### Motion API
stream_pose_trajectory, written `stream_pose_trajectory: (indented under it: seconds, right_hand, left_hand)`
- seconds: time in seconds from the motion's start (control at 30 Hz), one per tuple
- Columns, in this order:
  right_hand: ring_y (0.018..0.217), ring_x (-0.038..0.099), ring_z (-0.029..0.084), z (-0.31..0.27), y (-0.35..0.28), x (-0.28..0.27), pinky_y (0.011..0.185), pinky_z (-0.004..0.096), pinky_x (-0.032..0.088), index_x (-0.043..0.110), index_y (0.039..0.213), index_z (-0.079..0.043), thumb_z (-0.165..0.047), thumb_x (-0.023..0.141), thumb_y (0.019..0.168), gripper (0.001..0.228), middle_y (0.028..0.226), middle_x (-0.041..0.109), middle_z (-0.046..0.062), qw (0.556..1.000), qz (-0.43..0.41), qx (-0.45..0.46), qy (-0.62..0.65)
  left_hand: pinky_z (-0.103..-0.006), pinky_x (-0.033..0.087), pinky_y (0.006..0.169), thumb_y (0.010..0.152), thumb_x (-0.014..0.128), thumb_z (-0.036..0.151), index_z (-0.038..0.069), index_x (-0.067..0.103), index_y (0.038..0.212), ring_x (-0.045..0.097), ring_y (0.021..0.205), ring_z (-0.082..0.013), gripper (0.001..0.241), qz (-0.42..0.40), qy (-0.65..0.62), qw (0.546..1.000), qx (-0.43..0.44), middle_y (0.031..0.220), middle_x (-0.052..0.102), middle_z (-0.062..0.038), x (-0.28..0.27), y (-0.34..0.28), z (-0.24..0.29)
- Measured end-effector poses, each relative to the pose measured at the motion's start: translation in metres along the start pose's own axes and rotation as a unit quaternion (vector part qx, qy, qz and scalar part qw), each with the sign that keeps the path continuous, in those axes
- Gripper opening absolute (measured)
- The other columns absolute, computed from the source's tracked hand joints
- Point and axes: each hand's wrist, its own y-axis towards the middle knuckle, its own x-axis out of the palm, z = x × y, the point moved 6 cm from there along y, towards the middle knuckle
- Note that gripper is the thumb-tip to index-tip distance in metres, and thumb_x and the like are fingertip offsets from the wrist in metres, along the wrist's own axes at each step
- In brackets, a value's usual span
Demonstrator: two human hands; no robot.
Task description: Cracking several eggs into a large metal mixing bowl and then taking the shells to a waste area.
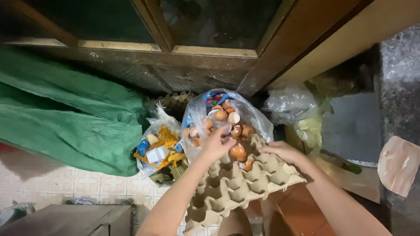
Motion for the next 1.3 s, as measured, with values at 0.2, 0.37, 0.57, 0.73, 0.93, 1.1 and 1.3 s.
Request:
stream_pose_trajectory:
  seconds: [0.2, 0.37, 0.57, 0.73, 0.93, 1.1, 1.3]
  right_hand:
    - [0.075, 0.071, 0.015, -0.009, -0.004, 0.005, 0.069, 0.031, 0.056, 0.082, 0.101, -0.003, -0.038, 0.076, 0.079, 0.041, 0.09, 0.079, 0.007, 1.0, -0.016, 0.022, 0.014]
    - [0.074, 0.07, 0.017, -0.018, -0.011, 0.007, 0.067, 0.032, 0.055, 0.08, 0.1, 0.005, -0.036, 0.079, 0.081, 0.045, 0.09, 0.078, 0.011, 0.999, -0.009, 0.026, -0.031]
    - [0.082, 0.074, 0.02, -0.01, -0.007, -0.008, 0.075, 0.034, 0.058, 0.081, 0.106, 0.001, -0.038, 0.077, 0.079, 0.047, 0.097, 0.08, 0.012, 0.999, 0.012, 0.038, -0.014]
    - [0.089, 0.075, 0.019, -0.019, -0.021, -0.007, 0.08, 0.034, 0.058, 0.08, 0.116, -0.007, -0.04, 0.077, 0.079, 0.05, 0.104, 0.081, 0.008, 0.996, 0.018, 0.074, -0.048]
    - [0.082, 0.074, 0.02, -0.003, -0.003, -0.016, 0.075, 0.034, 0.058, 0.08, 0.116, -0.004, -0.044, 0.076, 0.078, 0.056, 0.1, 0.081, 0.01, 0.998, -0.005, 0.046, -0.053]
    - [0.064, 0.047, 0.02, 0.006, 0.005, -0.046, 0.06, 0.035, 0.036, 0.084, 0.119, -0.006, -0.051, 0.072, 0.082, 0.06, 0.094, 0.074, 0.009, 0.988, 0.034, 0.035, -0.143]
    - [0.078, 0.069, 0.019, -0.01, -0.028, -0.035, 0.066, 0.035, 0.053, 0.079, 0.118, -0.006, -0.045, 0.072, 0.081, 0.055, 0.107, 0.075, 0.011, 0.994, 0.052, 0.076, -0.059]
  left_hand:
    - [-0.0411, 0.023, 0.126, 0.087, 0.082, 0.053, 0.008, 0.016, 0.164, 0.024, 0.159, -0.033, 0.111, -0.17, -0.118, 0.972, 0.11, 0.171, 0.023, -0.023, 0.019, -0.008, 0.016]
    - [-0.0422, 0.02, 0.123, 0.071, 0.085, 0.046, 0.013, 0.005, 0.166, 0.016, 0.156, -0.0368, 0.129, -0.193, -0.009, 0.975, 0.109, 0.166, 0.015, -0.026, 0.022, -0.011, 0.021]
    - [-0.0462, 0.045, 0.112, 0.08, 0.07, 0.052, 0.022, 0.018, 0.17, 0.058, 0.133, -0.0402, 0.108, -0.021, 0.101, 0.992, -0.078, 0.155, 0.048, -0.023, -0.027, -0.012, 0.013]
    - [-0.0444, 0.044, 0.11, 0.081, 0.085, 0.05, 0.014, 0.033, 0.158, 0.051, 0.137, -0.0345, 0.1, -0.114, -0.049, 0.982, 0.14, 0.155, 0.047, -0.023, 0.018, -0.006, -0.001]
    - [-0.0381, 0.056, 0.093, 0.08, 0.079, 0.049, 0.013, 0.068, 0.134, 0.071, 0.105, -0.0237, 0.066, -0.143, -0.034, 0.982, 0.118, 0.117, 0.077, -0.013, 0.036, -0.003, 0.005]
    - [-0.0394, 0.056, 0.082, 0.082, 0.072, 0.047, 0.014, 0.067, 0.138, 0.07, 0.092, -0.0246, 0.065, -0.101, -0.153, 0.981, 0.057, 0.11, 0.081, -0.014, 0.006, 0.001, -0.012]
    - [-0.0327, 0.046, 0.101, 0.079, 0.083, 0.047, 0.018, 0.05, 0.147, 0.063, 0.115, -0.0146, 0.081, -0.195, -0.166, 0.96, 0.112, 0.122, 0.071, -0.009, 0.023, -0.024, 0.019]
